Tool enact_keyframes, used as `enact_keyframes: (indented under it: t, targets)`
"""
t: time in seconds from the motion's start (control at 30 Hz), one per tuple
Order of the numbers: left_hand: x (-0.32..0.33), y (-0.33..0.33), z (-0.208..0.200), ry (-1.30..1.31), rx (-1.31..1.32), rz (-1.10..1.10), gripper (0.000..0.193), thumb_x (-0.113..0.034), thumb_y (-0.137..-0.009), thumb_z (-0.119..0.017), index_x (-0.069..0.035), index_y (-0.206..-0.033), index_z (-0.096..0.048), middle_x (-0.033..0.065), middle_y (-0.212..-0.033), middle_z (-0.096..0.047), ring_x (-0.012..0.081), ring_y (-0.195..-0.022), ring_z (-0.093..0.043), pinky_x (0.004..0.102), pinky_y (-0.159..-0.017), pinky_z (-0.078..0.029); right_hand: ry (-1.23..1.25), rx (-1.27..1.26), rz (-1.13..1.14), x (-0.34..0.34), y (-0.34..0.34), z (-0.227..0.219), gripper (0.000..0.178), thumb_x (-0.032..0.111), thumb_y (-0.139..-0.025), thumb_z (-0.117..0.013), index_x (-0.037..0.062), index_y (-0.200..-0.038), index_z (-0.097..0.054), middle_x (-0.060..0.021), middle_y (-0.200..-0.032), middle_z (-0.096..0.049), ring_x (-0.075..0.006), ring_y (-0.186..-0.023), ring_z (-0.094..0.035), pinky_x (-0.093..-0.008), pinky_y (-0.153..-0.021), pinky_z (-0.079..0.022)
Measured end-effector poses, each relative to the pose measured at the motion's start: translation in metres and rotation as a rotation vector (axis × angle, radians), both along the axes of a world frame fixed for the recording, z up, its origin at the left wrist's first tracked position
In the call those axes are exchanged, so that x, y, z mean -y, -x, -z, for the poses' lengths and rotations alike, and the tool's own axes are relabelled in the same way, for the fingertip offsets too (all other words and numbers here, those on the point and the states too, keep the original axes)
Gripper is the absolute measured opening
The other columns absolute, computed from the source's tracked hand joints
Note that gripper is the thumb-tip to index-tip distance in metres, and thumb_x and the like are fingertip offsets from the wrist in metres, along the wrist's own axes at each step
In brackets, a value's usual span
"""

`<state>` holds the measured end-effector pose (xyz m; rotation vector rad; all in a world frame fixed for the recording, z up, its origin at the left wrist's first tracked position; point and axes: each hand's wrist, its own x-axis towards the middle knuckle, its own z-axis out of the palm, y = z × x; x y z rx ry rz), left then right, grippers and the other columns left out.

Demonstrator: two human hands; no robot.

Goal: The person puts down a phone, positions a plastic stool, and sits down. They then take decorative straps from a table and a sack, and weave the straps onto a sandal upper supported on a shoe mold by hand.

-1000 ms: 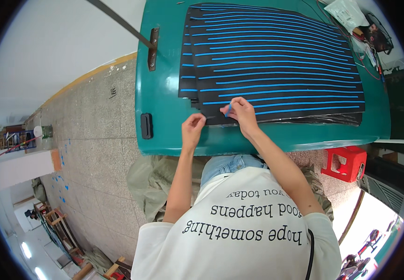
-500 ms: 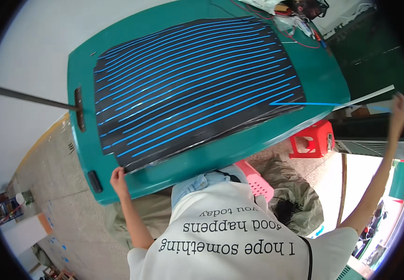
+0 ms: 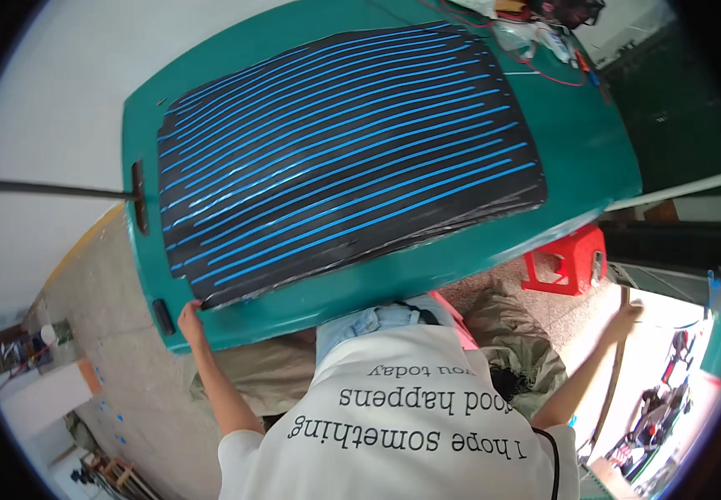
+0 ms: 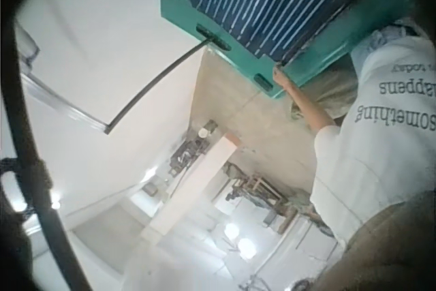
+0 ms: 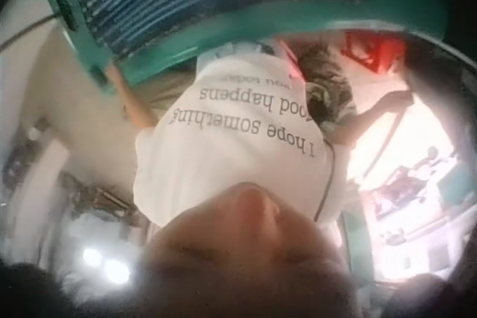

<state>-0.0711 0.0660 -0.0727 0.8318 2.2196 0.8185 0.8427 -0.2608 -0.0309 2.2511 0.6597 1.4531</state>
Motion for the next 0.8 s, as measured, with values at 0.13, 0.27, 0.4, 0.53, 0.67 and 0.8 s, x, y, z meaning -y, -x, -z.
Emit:
enact_keyframes:
  t: [0.13, 0.27, 0.4, 0.53, 0.67, 0.8]
  targets:
    - [0.007, -0.038, 0.000, -0.005, 0.078, 0.157, 0.018, -0.022, -0.079, -0.068, -0.006, -0.085, -0.063, -0.0024, -0.076, -0.059, 0.0047, -0.069, -0.052, 0.0212, -0.056, -0.040, -0.183, -1.295, -0.082, 0.010, 0.115, 0.159, 0.032, 0.025, -0.089, -0.041, -0.0024, -0.079, -0.055, -0.0277, -0.079, -0.059, -0.0440, -0.076, -0.057, -0.0519, -0.066, -0.044]
    - [0.026, -0.054, 0.001, -0.137, 0.302, 0.122, 0.021, -0.013, -0.075, -0.072, -0.004, -0.090, -0.060, -0.0008, -0.079, -0.058, 0.0079, -0.074, -0.055, 0.0222, -0.063, -0.046, 0.643, -1.544, -0.453, -0.032, 0.156, 0.188, 0.025, 0.019, -0.083, -0.045, -0.0016, -0.085, -0.059, -0.0245, -0.082, -0.061, -0.0420, -0.077, -0.059, -0.0497, -0.068, -0.046]
    - [0.031, -0.085, 0.004, -0.332, 0.570, 0.064, 0.021, -0.004, -0.075, -0.070, -0.003, -0.093, -0.059, 0.0018, -0.085, -0.059, 0.0083, -0.075, -0.057, 0.0214, -0.069, -0.048, 0.419, -1.650, -0.835, -0.194, 0.297, 0.042, 0.016, 0.012, -0.080, -0.053, -0.0004, -0.084, -0.062, -0.0145, -0.076, -0.063, -0.0238, -0.068, -0.062, -0.0352, -0.061, -0.047]
    - [0.038, -0.098, 0.003, -0.378, 0.714, 0.038, 0.020, 0.001, -0.076, -0.068, -0.002, -0.094, -0.058, 0.0018, -0.086, -0.059, 0.0080, -0.075, -0.057, 0.0209, -0.069, -0.048, 0.297, -2.346, -1.142, -0.290, 0.480, -0.022, 0.015, 0.011, -0.078, -0.064, 0.0009, -0.090, -0.063, -0.0074, -0.082, -0.065, -0.0120, -0.074, -0.061, -0.0268, -0.069, -0.050]
    - [0.033, -0.083, -0.014, -0.406, 0.730, 0.172, 0.019, 0.005, -0.078, -0.064, -0.002, -0.093, -0.056, 0.0020, -0.087, -0.058, 0.0080, -0.079, -0.057, 0.0215, -0.071, -0.049, 0.334, -2.194, -1.540, -0.320, 0.631, -0.013, 0.025, 0.021, -0.075, -0.069, 0.0034, -0.091, -0.060, -0.0095, -0.083, -0.062, -0.0203, -0.072, -0.061, -0.0300, -0.066, -0.049]
    - [0.039, -0.100, -0.012, -0.482, 0.718, 0.184, 0.023, 0.006, -0.077, -0.064, -0.003, -0.096, -0.054, 0.0029, -0.087, -0.059, 0.0079, -0.077, -0.057, 0.0217, -0.070, -0.049, 0.291, -2.037, -1.410, -0.323, 0.665, -0.005, 0.025, 0.023, -0.074, -0.068, 0.0042, -0.084, -0.055, -0.0087, -0.074, -0.057, -0.0273, -0.068, -0.059, -0.0364, -0.060, -0.048]
